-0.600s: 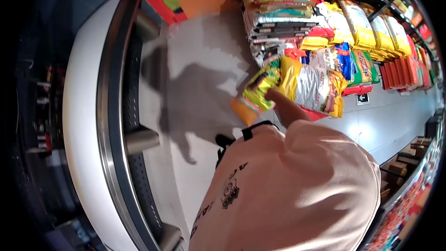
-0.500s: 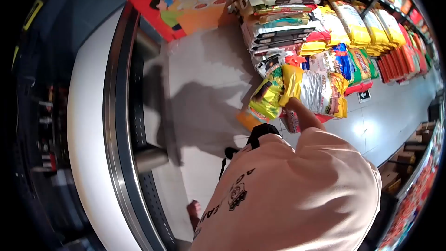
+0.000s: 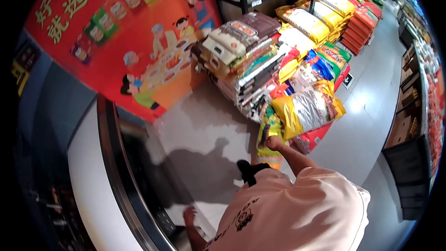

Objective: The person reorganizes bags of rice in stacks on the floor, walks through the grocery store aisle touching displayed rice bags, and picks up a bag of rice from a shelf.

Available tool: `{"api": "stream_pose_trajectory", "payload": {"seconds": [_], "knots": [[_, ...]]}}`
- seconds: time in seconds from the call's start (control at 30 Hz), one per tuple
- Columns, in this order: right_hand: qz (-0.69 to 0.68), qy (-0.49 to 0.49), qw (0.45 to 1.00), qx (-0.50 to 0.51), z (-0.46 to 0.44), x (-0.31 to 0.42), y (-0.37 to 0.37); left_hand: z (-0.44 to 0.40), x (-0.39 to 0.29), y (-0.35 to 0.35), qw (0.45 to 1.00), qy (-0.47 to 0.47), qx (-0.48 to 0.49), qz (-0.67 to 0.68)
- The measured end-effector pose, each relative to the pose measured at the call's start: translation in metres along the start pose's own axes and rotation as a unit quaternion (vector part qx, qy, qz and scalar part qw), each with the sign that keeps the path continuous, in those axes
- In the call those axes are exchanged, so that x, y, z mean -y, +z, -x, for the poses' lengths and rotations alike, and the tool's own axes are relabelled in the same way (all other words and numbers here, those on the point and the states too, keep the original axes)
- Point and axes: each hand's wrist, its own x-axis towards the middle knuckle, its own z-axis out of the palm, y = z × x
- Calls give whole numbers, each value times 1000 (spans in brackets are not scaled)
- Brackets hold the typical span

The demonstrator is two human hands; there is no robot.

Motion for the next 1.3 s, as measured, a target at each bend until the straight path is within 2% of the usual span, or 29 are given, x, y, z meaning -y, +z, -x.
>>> {"api": "stream_pose_trajectory", "payload": {"seconds": [0.03, 0.07, 0.1, 0.13, 0.2, 0.23, 0.27, 0.33, 0.43, 0.53, 0.57, 0.6, 0.67, 0.77, 0.83, 0.87, 0.9, 0.97, 1.03, 1.07, 1.17, 1.23, 1.27, 1.3], "knots": [[-68, -3, 997, -44, -33, 27, -29, -11, 12, 13, 998, 5, 44, -34], [-43, 2, 993, -106, -73, 45, -46, -5, -10, 25, 981, -132, 45, 133], [-14, 12, 987, -159, -105, 59, -63, -3, -19, 36, 950, -216, 87, 209], [-55, -85, 965, -243, -132, 100, -100, -20, 23, 39, 903, -232, 204, 299], [-107, -83, 953, -272, -185, 169, -164, -61, -16, 43, 927, -277, 171, 188], [-80, -162, 929, -324, -222, 181, -183, -88, -31, 40, 933, -280, 164, 156], [-38, -113, 946, -301, -245, 203, -208, -115, -44, 34, 939, -269, 160, 143], [-9, -150, 921, -360, -284, 228, -237, -173, -73, 25, 950, -238, 161, 123], [68, -88, 936, -333, -347, 237, -246, -258, -120, 10, 962, -191, 167, 102], [130, -1, 949, -286, -381, 232, -230, -345, -164, -2, 968, -141, 190, 81], [139, 39, 964, -222, -381, 236, -230, -371, -175, -6, 969, -124, 198, 74], [136, 30, 946, -294, -388, 234, -216, -395, -186, -9, 969, -110, 210, 66], [95, 98, 973, -188, -400, 236, -204, -442, -207, -18, 968, -79, 233, 49], [121, 73, 953, -270, -410, 240, -191, -512, -241, -30, 962, -35, 270, 19], [155, 100, 927, -327, -413, 267, -207, -557, -264, -42, 957, -19, 290, -6], [154, 160, 939, -264, -418, 267, -209, -576, -276, -43, 955, -13, 296, -19], [162, 176, 937, -257, -419, 264, -207, -594, -286, -47, 953, -6, 301, -34], [170, 204, 933, -243, -423, 260, -200, -627, -299, -55, 952, 3, 299, -62], [170, 220, 914, -296, -418, 266, -200, -659, -305, -64, 953, 4, 290, -91], [176, 244, 916, -264, -418, 267, -204, -671, -306, -69, 953, 4, 284, -104], [190, 238, 927, -217, -422, 267, -210, -698, -300, -83, 955, 1, 265, -134], [206, 188, 932, -233, -428, 262, -213, -706, -287, -87, 954, 11, 258, -154], [216, 160, 933, -238, -430, 258, -213, -707, -275, -89, 951, 31, 256, -171], [192, 175, 932, -251, -435, 259, -216, -708, -260, -91, 942, 77, 256, -202]]}}
